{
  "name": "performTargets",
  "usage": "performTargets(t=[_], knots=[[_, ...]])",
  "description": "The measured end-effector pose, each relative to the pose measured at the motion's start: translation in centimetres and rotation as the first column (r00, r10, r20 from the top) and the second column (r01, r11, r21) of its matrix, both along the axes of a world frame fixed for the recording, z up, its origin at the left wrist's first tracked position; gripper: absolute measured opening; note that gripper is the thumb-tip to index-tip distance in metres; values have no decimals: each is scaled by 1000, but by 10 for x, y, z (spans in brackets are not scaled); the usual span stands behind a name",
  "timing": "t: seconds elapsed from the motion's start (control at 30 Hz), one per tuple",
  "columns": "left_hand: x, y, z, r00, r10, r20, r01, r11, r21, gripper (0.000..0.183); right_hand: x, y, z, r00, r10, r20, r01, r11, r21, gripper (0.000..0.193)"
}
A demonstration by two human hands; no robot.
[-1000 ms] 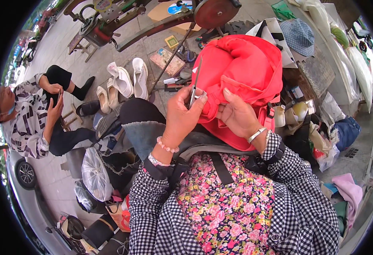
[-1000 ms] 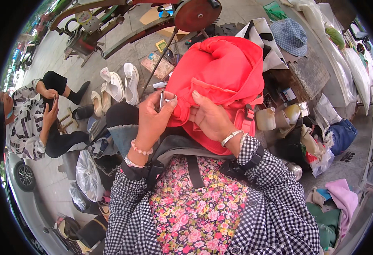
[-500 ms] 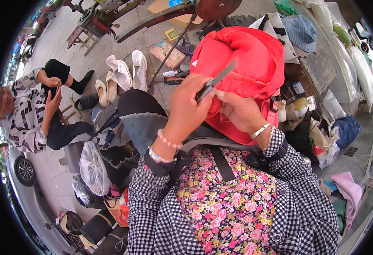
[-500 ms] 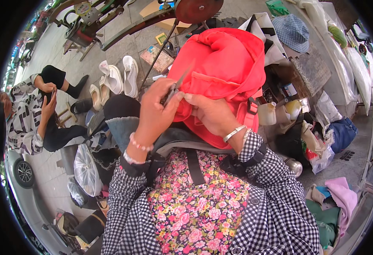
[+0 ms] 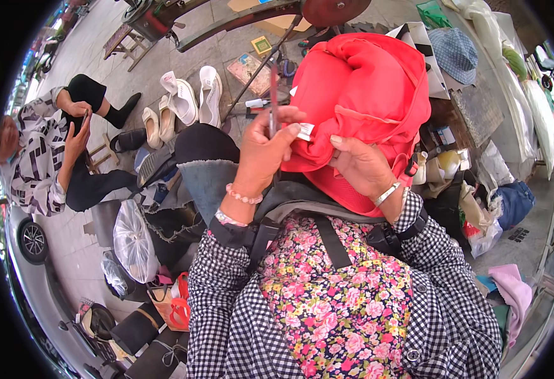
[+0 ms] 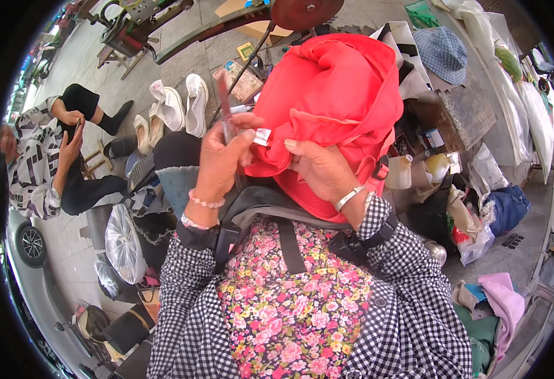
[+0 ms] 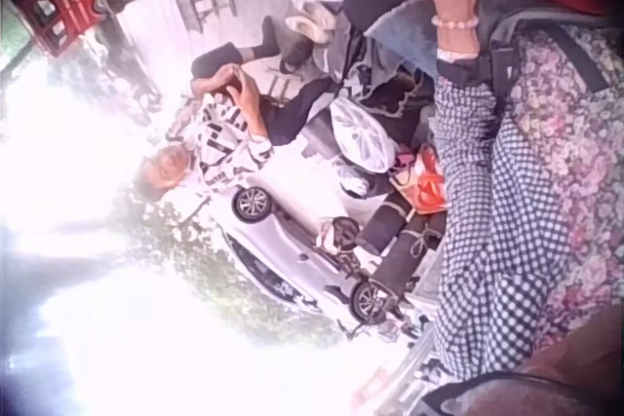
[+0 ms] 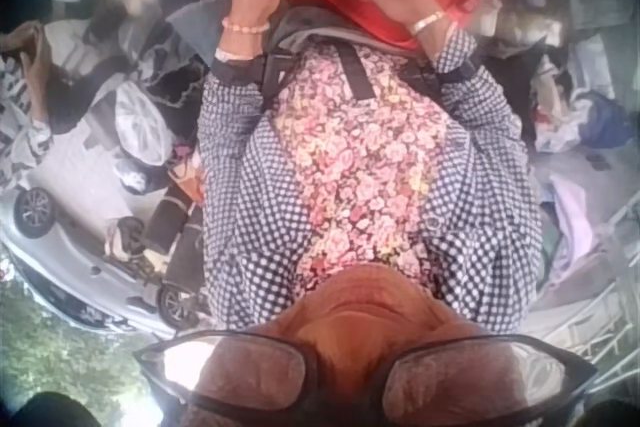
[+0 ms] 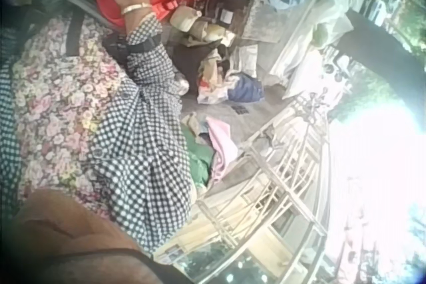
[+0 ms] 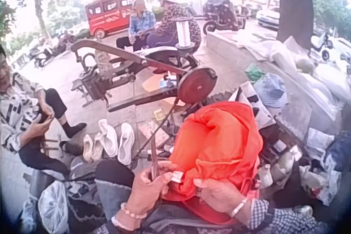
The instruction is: Repairing a red backpack using a needle, thread, and scissors.
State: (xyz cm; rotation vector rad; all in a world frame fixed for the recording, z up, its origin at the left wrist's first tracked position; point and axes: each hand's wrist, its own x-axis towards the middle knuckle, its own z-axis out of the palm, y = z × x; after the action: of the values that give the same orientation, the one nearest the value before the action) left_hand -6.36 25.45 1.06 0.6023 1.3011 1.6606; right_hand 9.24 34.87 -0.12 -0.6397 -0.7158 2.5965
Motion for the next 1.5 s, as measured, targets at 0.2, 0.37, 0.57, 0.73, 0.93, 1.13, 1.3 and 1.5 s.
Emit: performTargets(t=[0.2,0.37,0.57,0.73,0.93,1.13,1.3,1.5], knots=[[9,-8,24,943,-14,-332,20,1000,17,17,2,3,1,999,35,23,-37,997,66,21],[13,0,-8,902,25,-430,-58,996,-65,18,-1,2,-8,995,103,-9,-102,993,54,20],[16,-21,12,841,58,-538,-81,997,-18,15,-5,2,11,960,268,81,-275,957,87,22],[11,-20,6,904,-12,-428,-45,991,-125,15,-10,4,0,963,254,88,-264,957,121,28],[14,-11,9,922,-25,-386,-45,984,-173,11,-11,0,2,978,165,126,-182,974,138,26],[13,-7,8,935,-34,-352,-28,985,-170,11,-8,4,-10,967,198,160,-213,974,81,20],[10,-9,4,951,-34,-306,-23,983,-181,12,-11,4,-9,964,228,138,-235,971,36,20],[7,-28,20,986,131,-100,-139,987,-78,26,-13,0,-5,977,187,100,-191,981,40,22]])
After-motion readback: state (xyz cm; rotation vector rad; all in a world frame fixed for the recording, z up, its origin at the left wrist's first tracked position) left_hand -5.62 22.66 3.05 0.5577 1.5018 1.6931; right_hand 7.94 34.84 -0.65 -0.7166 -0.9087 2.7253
